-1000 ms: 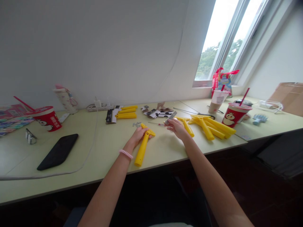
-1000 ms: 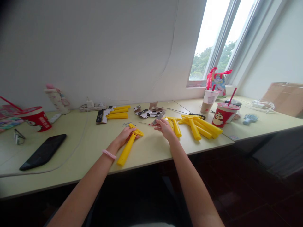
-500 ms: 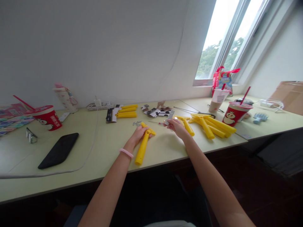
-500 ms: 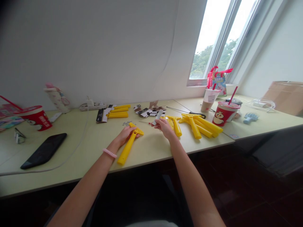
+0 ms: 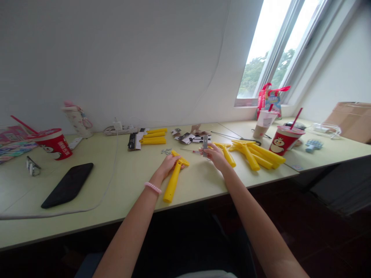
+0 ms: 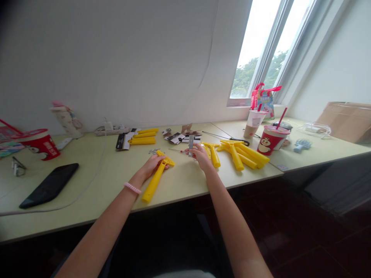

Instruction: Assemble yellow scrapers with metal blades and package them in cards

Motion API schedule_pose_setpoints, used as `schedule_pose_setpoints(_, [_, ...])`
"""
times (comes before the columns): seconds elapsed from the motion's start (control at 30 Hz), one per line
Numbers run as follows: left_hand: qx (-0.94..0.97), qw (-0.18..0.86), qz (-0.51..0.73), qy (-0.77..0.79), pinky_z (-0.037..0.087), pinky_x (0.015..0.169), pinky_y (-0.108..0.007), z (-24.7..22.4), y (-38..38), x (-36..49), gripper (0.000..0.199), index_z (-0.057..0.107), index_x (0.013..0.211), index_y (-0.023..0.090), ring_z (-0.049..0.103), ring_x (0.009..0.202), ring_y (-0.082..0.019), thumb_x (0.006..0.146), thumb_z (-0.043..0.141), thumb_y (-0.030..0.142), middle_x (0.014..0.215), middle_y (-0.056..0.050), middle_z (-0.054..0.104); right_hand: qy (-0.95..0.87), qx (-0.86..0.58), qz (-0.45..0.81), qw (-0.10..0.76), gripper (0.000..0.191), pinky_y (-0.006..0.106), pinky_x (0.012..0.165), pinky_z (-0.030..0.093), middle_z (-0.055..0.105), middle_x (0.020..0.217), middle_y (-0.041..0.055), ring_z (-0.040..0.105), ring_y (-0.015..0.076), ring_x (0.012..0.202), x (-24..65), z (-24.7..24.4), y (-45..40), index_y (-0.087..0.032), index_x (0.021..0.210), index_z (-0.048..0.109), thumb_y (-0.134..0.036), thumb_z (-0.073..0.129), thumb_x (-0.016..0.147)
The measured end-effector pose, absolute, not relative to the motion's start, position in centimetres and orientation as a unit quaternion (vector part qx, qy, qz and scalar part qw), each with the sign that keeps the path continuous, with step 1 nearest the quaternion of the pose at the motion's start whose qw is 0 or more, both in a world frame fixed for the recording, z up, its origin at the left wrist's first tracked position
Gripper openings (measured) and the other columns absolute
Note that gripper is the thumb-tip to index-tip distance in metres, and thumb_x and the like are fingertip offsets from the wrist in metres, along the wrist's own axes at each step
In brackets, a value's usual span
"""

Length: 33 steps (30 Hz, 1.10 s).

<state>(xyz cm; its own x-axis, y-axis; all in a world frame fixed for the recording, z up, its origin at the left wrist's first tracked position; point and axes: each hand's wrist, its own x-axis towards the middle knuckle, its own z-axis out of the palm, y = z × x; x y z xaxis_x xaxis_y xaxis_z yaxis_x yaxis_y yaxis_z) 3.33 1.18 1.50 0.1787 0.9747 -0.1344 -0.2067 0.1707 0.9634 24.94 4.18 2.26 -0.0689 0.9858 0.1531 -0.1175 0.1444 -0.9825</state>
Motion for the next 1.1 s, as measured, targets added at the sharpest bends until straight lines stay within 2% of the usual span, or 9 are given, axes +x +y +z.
schedule_pose_setpoints(0.2, [0.477, 0.638, 0.439, 0.416, 0.053, 0.062, -0.027, 1.7, 0.6, 3.4, 0.020, 0.049, 0.083, 0.012, 0.063, 0.063, -0.014, 0.073, 0.063, 0.022, 0.080, -0.010, 0.062, -0.624, -0.396, 0.453, 0.498, 0.018, 0.023, 0.058, 0.039, 0.064, 0.075, 0.0008, 0.054, 0.0116, 0.065, 23.6, 2.4, 3.6, -0.020, 0.078, 0.067, -0.033, 0.062, 0.067])
schedule_pose_setpoints(0.3, [0.494, 0.654, 0.431, 0.377, 0.052, 0.062, -0.026, 1.8, 0.4, 3.6, 0.020, 0.052, 0.085, 0.011, 0.062, 0.062, -0.013, 0.073, 0.063, 0.023, 0.081, -0.010, 0.062, -0.680, -0.370, 0.433, 0.462, 0.021, 0.024, 0.060, 0.039, 0.064, 0.075, 0.0011, 0.053, 0.0127, 0.066, 22.3, 2.5, 2.9, -0.019, 0.081, 0.068, -0.034, 0.062, 0.068])
schedule_pose_setpoints(0.4, [0.496, 0.658, 0.449, 0.347, 0.052, 0.062, -0.025, 1.7, 0.6, 3.7, 0.022, 0.054, 0.090, 0.011, 0.061, 0.062, -0.012, 0.073, 0.063, 0.022, 0.083, -0.009, 0.063, -0.720, -0.368, 0.392, 0.438, 0.024, 0.023, 0.059, 0.038, 0.064, 0.073, 0.0004, 0.052, 0.0129, 0.064, 21.1, 2.5, 2.5, -0.021, 0.089, 0.068, -0.032, 0.061, 0.070])
schedule_pose_setpoints(0.6, [0.490, 0.623, 0.495, 0.356, 0.052, 0.062, -0.027, 1.0, 1.3, 3.6, 0.021, 0.056, 0.088, 0.010, 0.061, 0.062, -0.012, 0.072, 0.064, 0.022, 0.082, -0.009, 0.063, -0.783, -0.353, 0.325, 0.395, 0.024, 0.024, 0.064, 0.039, 0.066, 0.075, 0.0009, 0.054, 0.0155, 0.070, 20.6, 2.2, 2.8, -0.021, 0.084, 0.071, -0.036, 0.053, 0.076])
schedule_pose_setpoints(0.7, [0.480, 0.599, 0.525, 0.368, 0.052, 0.059, -0.026, 0.7, 1.6, 3.6, 0.021, 0.055, 0.085, 0.011, 0.060, 0.057, -0.011, 0.071, 0.065, 0.023, 0.077, -0.006, 0.062, -0.775, -0.348, 0.346, 0.399, 0.027, 0.024, 0.064, 0.040, 0.066, 0.077, 0.0012, 0.054, 0.0154, 0.071, 20.0, 2.0, 3.1, -0.020, 0.085, 0.070, -0.038, 0.052, 0.076])
schedule_pose_setpoints(0.9, [0.455, 0.553, 0.588, 0.377, 0.051, 0.055, -0.026, 0.8, 2.1, 3.3, 0.021, 0.055, 0.084, 0.013, 0.058, 0.052, -0.010, 0.068, 0.064, 0.023, 0.068, -0.002, 0.061, -0.689, -0.358, 0.484, 0.404, 0.030, 0.020, 0.047, 0.035, 0.059, 0.065, 0.0007, 0.046, 0.0088, 0.052, 17.7, 2.0, 3.3, -0.016, 0.089, 0.067, -0.037, 0.051, 0.075])
schedule_pose_setpoints(1.1, [0.444, 0.510, 0.605, 0.422, 0.047, 0.052, -0.024, 1.5, 1.9, 3.1, 0.027, 0.059, 0.081, 0.012, 0.058, 0.053, -0.012, 0.065, 0.064, 0.032, 0.067, -0.004, 0.062, -0.638, -0.377, 0.506, 0.441, 0.030, 0.020, 0.044, 0.032, 0.057, 0.061, 0.0009, 0.042, 0.0069, 0.048, 16.7, 2.7, 4.0, -0.014, 0.089, 0.068, -0.032, 0.058, 0.067])
